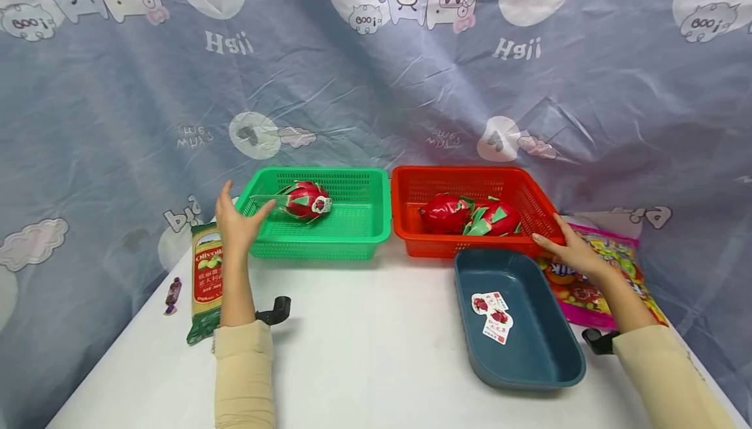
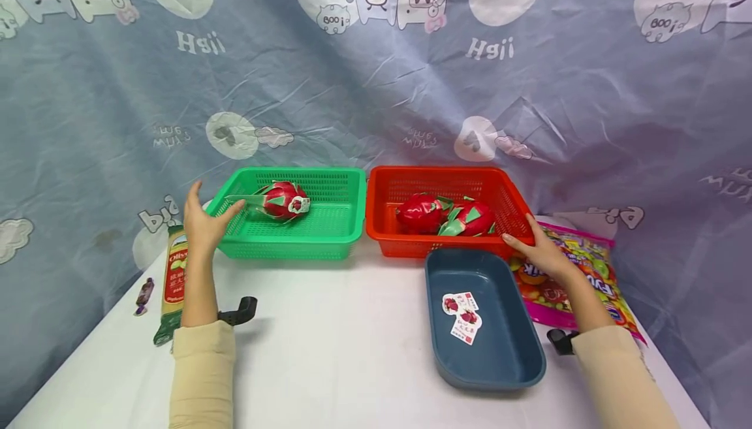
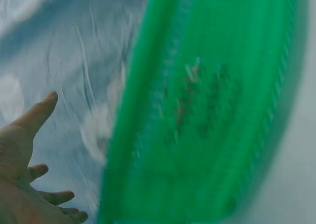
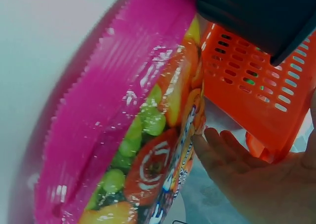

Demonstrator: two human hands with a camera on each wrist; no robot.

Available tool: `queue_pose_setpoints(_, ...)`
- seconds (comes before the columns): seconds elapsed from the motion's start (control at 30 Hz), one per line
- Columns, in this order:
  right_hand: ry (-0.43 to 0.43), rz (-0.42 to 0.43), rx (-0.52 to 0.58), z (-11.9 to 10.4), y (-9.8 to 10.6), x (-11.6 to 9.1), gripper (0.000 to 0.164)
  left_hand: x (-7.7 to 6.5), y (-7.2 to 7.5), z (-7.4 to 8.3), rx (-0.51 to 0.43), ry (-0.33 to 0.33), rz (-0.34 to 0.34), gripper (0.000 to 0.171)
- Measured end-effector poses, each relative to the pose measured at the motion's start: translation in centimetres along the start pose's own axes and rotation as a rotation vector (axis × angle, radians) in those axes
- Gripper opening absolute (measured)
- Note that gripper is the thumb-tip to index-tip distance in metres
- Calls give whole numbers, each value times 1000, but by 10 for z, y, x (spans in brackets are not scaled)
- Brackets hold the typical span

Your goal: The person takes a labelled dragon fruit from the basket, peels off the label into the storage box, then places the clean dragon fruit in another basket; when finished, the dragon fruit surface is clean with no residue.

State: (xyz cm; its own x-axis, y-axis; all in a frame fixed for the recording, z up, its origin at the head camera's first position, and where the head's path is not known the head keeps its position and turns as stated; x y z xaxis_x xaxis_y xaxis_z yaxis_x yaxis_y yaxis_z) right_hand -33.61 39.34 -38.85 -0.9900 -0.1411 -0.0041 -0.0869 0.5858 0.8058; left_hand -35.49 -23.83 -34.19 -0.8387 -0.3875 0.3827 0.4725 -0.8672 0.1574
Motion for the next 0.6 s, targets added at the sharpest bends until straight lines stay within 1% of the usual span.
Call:
queue_pose_setpoints(0.07,13,17,-27,-1,2,1,78,-1,15,-17,1,62,0,101)
queue_pose_setpoints(0.1,21,24,-29,-2,3,1,77,-1,20,-25,0,90,-13,103)
queue_pose_setpoints(0.17,20,23,-47,-5,4,2,78,-1,27,-40,-7,136,-67,104)
queue_pose_setpoints(0.3,3,9,-107,-8,7,2,81,-1,27,-63,-86,242,-203,106)
queue_pose_setpoints(0.37,7,19,-132,-11,11,3,83,-3,24,-72,-129,294,-242,106)
queue_pose_setpoints(0.47,26,90,-209,-27,18,8,87,-4,22,-80,-174,337,-250,105)
queue_pose_setpoints(0.53,26,141,-255,-44,20,13,92,-5,23,-84,-184,339,-240,103)
queue_pose_setpoints(0.6,30,182,-298,-66,19,22,95,-6,24,-86,-197,334,-231,101)
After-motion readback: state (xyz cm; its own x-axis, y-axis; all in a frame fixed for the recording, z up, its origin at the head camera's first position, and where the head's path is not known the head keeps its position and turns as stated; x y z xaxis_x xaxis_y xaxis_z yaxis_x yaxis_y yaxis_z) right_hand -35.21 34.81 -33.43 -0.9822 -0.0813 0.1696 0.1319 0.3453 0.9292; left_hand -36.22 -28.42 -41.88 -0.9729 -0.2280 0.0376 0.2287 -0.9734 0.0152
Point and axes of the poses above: each hand's wrist, its own x-axis towards the middle knuckle, its own y-axis out of the back of the hand, z = x × y, the point moved 5 cm from there along x, towards the middle knuckle, and after that the axes turned 14 degrees about -x, right-handed, at the moved point
